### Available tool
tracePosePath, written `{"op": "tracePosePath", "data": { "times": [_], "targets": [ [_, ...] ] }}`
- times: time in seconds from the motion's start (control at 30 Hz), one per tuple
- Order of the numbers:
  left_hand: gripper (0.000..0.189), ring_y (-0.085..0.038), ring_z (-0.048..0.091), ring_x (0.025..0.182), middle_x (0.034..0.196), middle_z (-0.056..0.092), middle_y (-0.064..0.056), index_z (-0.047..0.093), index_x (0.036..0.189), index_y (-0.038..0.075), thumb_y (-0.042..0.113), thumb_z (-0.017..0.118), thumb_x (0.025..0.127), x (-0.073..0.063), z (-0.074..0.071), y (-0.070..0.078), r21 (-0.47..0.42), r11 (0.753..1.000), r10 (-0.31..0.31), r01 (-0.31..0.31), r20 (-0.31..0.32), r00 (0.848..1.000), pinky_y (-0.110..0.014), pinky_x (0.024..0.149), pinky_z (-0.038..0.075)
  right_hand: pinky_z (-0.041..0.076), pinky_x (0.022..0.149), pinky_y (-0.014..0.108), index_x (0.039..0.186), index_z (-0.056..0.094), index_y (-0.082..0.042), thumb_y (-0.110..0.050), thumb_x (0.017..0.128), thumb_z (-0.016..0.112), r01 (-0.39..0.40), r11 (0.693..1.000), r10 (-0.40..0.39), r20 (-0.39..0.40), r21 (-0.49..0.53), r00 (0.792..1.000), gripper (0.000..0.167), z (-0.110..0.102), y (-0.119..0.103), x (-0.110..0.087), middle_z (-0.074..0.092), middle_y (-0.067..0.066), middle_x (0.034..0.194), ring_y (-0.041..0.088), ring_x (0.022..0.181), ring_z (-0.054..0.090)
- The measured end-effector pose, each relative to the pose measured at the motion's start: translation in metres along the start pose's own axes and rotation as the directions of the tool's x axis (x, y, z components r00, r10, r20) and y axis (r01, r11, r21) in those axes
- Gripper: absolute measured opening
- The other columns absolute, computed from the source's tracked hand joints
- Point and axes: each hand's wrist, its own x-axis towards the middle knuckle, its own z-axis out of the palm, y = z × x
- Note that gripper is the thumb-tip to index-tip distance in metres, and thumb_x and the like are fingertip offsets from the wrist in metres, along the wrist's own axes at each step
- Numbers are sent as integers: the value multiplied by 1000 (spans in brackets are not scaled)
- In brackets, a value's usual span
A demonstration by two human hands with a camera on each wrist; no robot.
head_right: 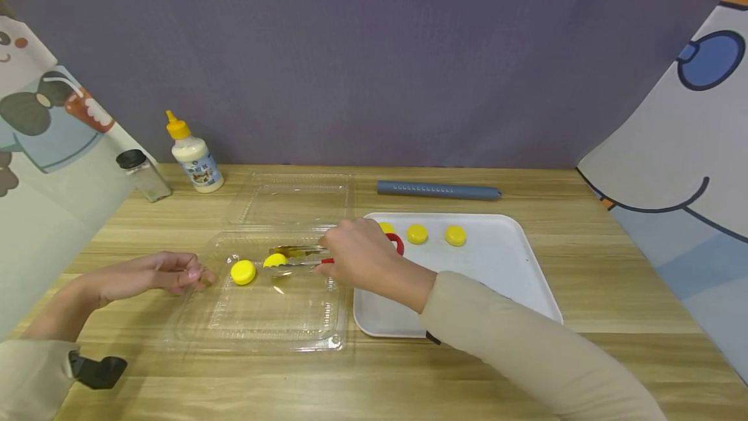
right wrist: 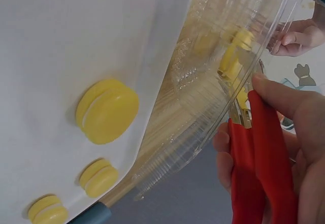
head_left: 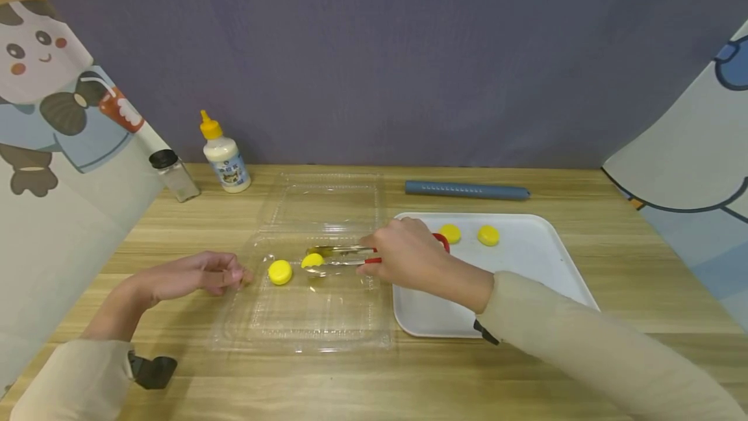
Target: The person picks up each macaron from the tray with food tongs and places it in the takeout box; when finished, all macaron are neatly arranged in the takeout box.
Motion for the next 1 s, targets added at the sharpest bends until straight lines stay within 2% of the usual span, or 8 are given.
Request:
{"op": "tracePosePath", "data": {
  "times": [0.1, 0.2, 0.4, 0.73, 0.83, 1.0],
  "targets": [
    [35, -29, 56, 120, 133, 59, -18, 56, 122, -3, 26, 46, 106, 0, 0, 0, 1, 1000, 2, -2, 0, 1000, -43, 95, 49, 41, 53, 32, 113, 79, -19, -44, 83, 83, 2, 1000, -2, -2, -17, 1000, 39, 2, 0, 2, 46, -11, 51, 11, 53, 45],
    [35, -29, 56, 119, 133, 59, -19, 56, 122, -3, 26, 46, 105, 0, 0, -1, 1, 1000, 2, -2, 0, 1000, -43, 95, 49, 45, 57, 35, 112, 79, -19, -44, 83, 83, 5, 1000, -5, -11, -28, 1000, 39, 5, 0, 3, 49, -10, 52, 11, 53, 48],
    [32, -27, 56, 119, 134, 59, -19, 57, 119, -2, 25, 47, 105, 0, 0, 0, 2, 1000, 1, -1, 1, 1000, -42, 94, 50, 43, 54, 32, 109, 80, -16, -44, 84, 83, 33, 998, -34, -12, -46, 999, 37, 5, -1, 5, 57, -8, 57, 10, 52, 49],
    [25, -25, 56, 118, 134, 59, -20, 56, 109, 2, 25, 47, 104, 0, 1, 1, 8, 1000, 7, -7, -3, 1000, -43, 93, 50, 40, 52, 32, 105, 80, -17, -44, 84, 82, 61, 996, -61, -2, -70, 998, 35, 6, -2, 9, 45, -8, 50, 14, 53, 50],
    [28, -25, 56, 117, 132, 60, -18, 57, 113, 0, 25, 47, 104, 0, 1, 1, 10, 1000, 2, -2, -6, 1000, -42, 93, 50, 40, 53, 32, 110, 79, -18, -46, 84, 82, 56, 996, -55, 6, -69, 998, 39, 6, -3, 8, 43, -8, 49, 14, 53, 48],
    [36, -25, 57, 117, 129, 62, -15, 57, 124, -4, 26, 47, 105, 0, 2, 1, 6, 1000, -3, 3, -8, 1000, -42, 93, 49, 34, 49, 30, 121, 76, -20, -49, 84, 81, -14, 1000, 14, 42, -9, 999, 47, 2, -1, 5, 47, -9, 50, 11, 51, 41]
  ]
}}
